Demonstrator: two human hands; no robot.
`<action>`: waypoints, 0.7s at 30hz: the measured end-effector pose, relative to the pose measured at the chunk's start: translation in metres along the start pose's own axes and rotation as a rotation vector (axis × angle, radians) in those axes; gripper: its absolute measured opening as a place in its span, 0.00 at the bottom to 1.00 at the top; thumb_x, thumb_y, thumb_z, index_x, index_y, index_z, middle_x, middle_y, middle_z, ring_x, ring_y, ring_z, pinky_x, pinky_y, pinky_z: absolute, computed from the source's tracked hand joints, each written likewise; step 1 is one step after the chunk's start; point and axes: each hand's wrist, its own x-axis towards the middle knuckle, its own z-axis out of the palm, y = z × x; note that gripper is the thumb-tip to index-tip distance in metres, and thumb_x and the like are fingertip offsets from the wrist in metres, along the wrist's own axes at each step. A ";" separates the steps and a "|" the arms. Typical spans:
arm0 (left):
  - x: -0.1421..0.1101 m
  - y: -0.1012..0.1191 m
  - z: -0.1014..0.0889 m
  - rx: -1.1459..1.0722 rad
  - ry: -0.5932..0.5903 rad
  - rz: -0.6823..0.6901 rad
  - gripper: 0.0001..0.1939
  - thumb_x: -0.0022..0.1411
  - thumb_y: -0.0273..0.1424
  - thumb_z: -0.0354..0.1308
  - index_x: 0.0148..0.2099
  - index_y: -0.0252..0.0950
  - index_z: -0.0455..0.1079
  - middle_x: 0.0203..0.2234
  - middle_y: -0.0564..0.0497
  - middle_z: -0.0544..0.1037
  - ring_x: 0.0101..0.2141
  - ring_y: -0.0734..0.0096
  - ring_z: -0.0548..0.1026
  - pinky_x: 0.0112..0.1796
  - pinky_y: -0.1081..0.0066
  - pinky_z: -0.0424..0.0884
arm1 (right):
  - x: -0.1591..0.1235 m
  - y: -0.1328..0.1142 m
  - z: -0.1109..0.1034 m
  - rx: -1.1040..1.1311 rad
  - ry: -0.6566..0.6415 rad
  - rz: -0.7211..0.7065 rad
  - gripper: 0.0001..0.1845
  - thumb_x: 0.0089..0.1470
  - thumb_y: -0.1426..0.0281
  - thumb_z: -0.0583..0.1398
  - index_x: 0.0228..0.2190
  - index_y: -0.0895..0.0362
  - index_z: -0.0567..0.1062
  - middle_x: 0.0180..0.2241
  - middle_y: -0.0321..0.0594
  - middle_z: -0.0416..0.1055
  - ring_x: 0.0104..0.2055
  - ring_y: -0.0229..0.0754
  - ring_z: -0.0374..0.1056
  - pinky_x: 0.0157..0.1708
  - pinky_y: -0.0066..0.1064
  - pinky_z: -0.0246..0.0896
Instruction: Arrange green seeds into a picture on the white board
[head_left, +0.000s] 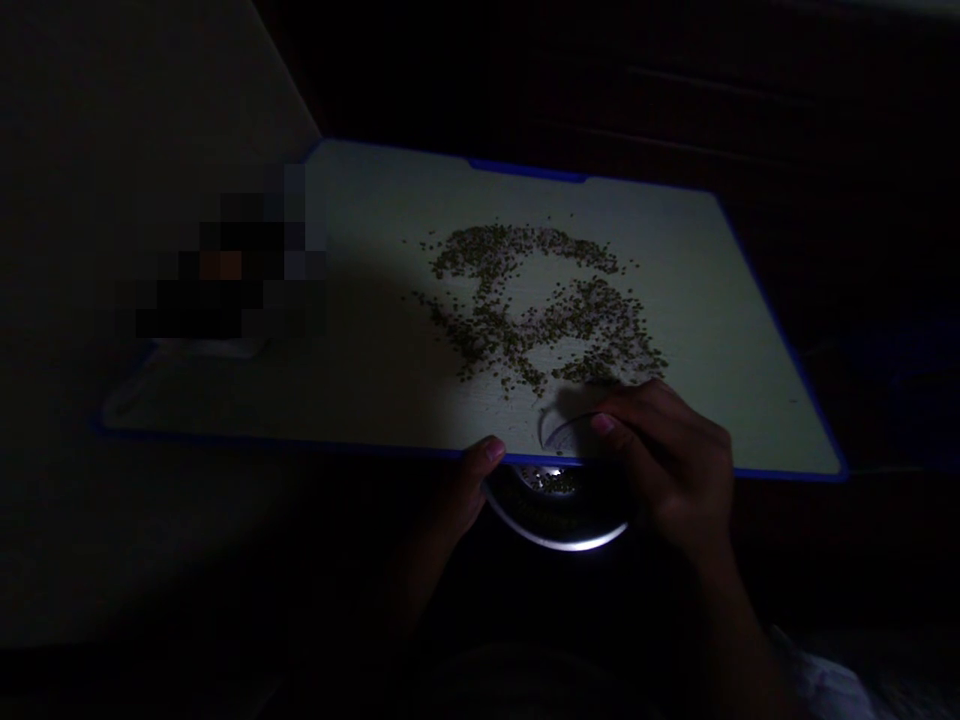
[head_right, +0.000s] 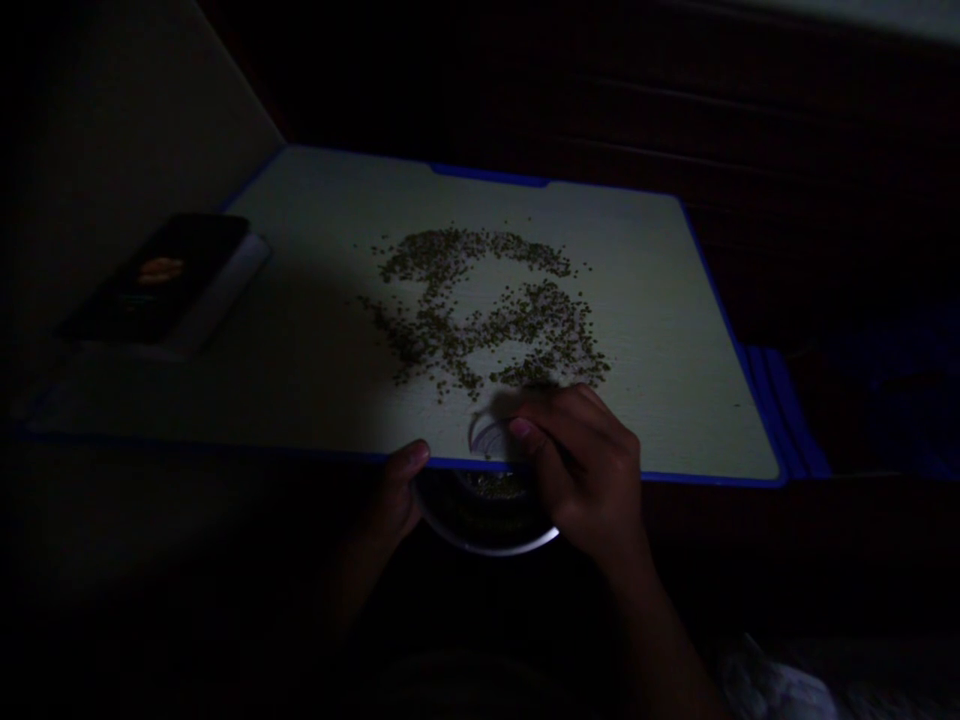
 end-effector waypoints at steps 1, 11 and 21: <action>0.004 0.001 0.001 -0.004 0.064 0.041 0.32 0.66 0.43 0.66 0.69 0.42 0.71 0.59 0.47 0.83 0.68 0.45 0.70 0.70 0.52 0.63 | 0.000 0.000 0.000 0.005 -0.003 0.008 0.06 0.64 0.72 0.64 0.38 0.51 0.83 0.33 0.36 0.80 0.35 0.41 0.73 0.37 0.37 0.68; 0.032 0.008 -0.002 0.123 -0.055 0.110 0.21 0.53 0.49 0.73 0.33 0.34 0.83 0.36 0.39 0.89 0.52 0.36 0.83 0.58 0.49 0.75 | 0.000 0.001 -0.001 0.051 -0.040 0.068 0.08 0.66 0.70 0.63 0.38 0.52 0.84 0.34 0.38 0.80 0.37 0.43 0.73 0.37 0.38 0.67; 0.032 0.011 0.002 0.121 -0.039 0.141 0.24 0.50 0.48 0.75 0.40 0.33 0.85 0.37 0.42 0.89 0.50 0.40 0.83 0.61 0.49 0.71 | -0.001 0.004 0.000 0.113 -0.041 0.092 0.08 0.66 0.68 0.63 0.36 0.52 0.84 0.33 0.38 0.79 0.36 0.43 0.73 0.36 0.37 0.66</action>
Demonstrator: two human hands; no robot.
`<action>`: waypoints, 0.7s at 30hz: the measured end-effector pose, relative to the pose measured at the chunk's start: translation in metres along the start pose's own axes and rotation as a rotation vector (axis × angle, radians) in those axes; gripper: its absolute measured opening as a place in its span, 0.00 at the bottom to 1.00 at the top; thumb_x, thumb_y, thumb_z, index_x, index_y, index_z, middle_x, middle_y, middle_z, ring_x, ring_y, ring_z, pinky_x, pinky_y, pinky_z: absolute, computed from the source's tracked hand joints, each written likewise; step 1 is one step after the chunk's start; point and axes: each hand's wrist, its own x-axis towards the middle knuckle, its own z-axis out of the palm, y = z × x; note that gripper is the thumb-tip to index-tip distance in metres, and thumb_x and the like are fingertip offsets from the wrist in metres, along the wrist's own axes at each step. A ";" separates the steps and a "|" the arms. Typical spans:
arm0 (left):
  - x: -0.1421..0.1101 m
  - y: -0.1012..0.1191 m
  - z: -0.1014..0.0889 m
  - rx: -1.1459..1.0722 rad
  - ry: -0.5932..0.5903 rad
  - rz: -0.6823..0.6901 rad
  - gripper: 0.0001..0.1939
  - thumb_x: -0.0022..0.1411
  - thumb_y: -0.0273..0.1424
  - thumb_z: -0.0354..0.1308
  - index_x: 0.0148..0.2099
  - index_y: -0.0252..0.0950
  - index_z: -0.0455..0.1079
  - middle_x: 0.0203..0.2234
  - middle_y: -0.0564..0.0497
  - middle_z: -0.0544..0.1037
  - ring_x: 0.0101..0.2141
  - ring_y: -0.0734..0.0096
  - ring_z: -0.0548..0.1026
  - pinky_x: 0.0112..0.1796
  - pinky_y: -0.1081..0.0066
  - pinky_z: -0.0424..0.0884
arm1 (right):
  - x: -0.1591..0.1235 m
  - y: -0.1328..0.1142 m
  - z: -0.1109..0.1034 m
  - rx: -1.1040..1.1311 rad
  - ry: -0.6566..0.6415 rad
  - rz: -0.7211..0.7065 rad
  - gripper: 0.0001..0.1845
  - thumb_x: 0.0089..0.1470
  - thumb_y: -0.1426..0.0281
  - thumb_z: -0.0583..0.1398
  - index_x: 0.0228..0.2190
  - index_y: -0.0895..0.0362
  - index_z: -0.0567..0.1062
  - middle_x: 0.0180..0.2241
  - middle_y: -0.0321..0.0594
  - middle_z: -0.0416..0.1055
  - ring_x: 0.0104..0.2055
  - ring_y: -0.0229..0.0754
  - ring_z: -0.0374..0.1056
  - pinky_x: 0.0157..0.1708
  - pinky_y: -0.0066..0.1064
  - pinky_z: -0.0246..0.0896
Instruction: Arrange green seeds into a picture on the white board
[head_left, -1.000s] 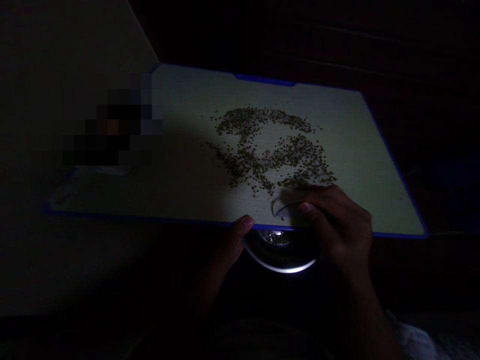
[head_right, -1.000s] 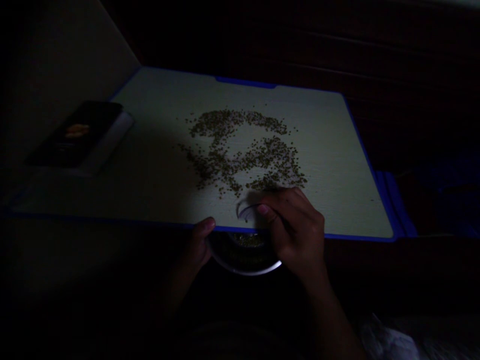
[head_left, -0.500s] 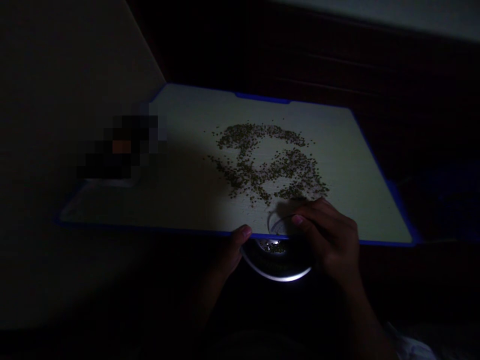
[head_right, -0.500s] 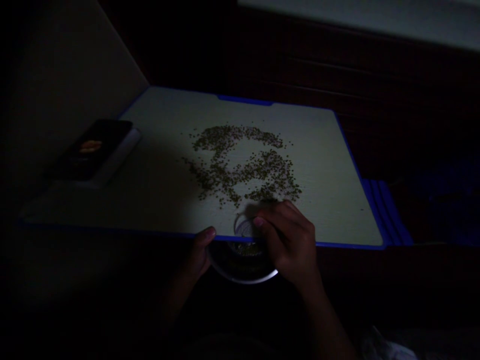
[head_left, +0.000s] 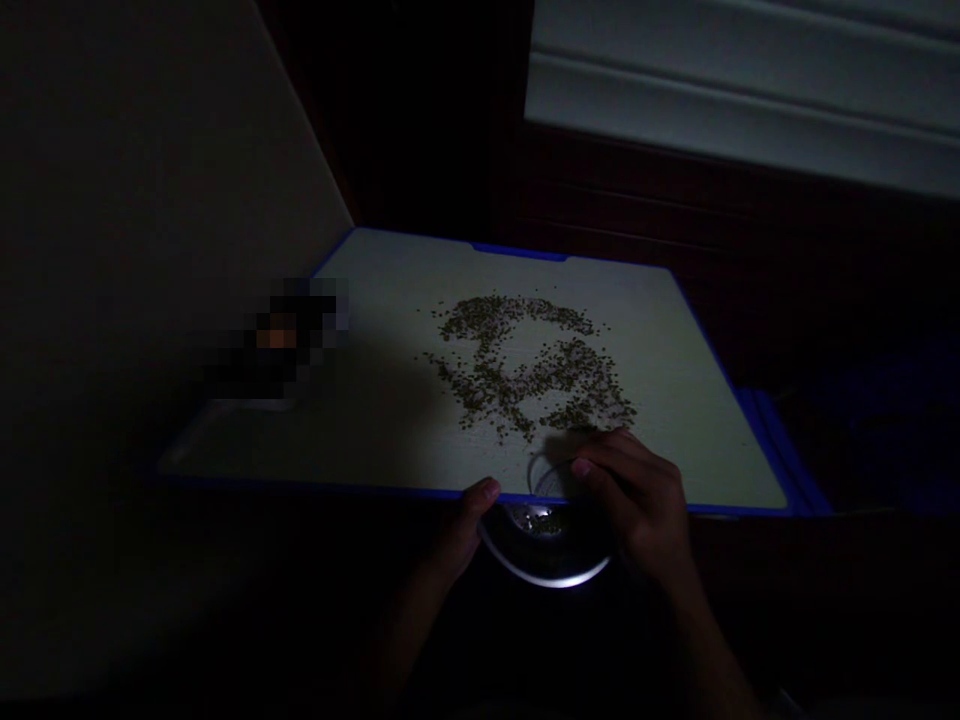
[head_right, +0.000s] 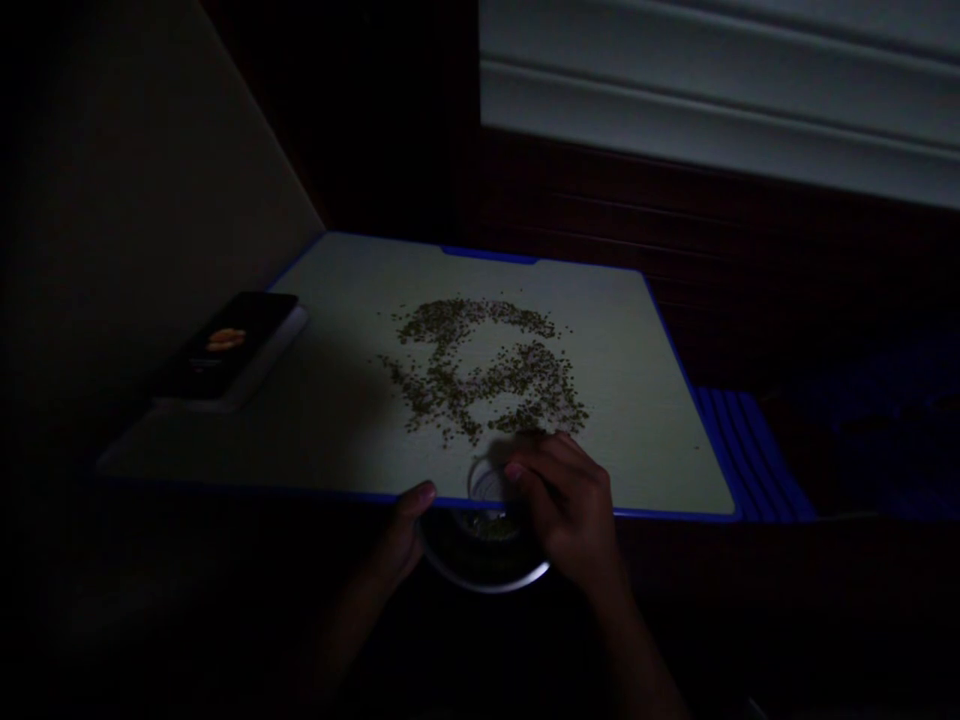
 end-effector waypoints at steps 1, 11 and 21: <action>0.000 0.000 0.000 -0.004 0.003 -0.002 0.26 0.50 0.49 0.75 0.42 0.32 0.85 0.40 0.41 0.89 0.52 0.39 0.83 0.62 0.49 0.70 | 0.000 0.000 0.000 0.007 -0.001 -0.004 0.08 0.66 0.68 0.64 0.36 0.52 0.84 0.32 0.38 0.79 0.36 0.43 0.73 0.37 0.37 0.66; 0.000 -0.002 0.001 -0.057 0.036 -0.027 0.26 0.48 0.48 0.76 0.43 0.32 0.84 0.45 0.40 0.89 0.59 0.38 0.79 0.66 0.49 0.66 | 0.001 0.012 0.002 0.168 0.133 0.268 0.07 0.62 0.60 0.67 0.36 0.49 0.86 0.33 0.36 0.77 0.36 0.42 0.72 0.36 0.34 0.65; -0.003 0.002 0.000 -0.081 0.035 -0.108 0.23 0.51 0.44 0.77 0.41 0.32 0.82 0.42 0.38 0.89 0.58 0.37 0.79 0.67 0.46 0.64 | 0.016 0.017 0.005 0.197 0.252 0.390 0.15 0.56 0.55 0.68 0.36 0.53 0.86 0.38 0.42 0.85 0.42 0.50 0.79 0.46 0.41 0.72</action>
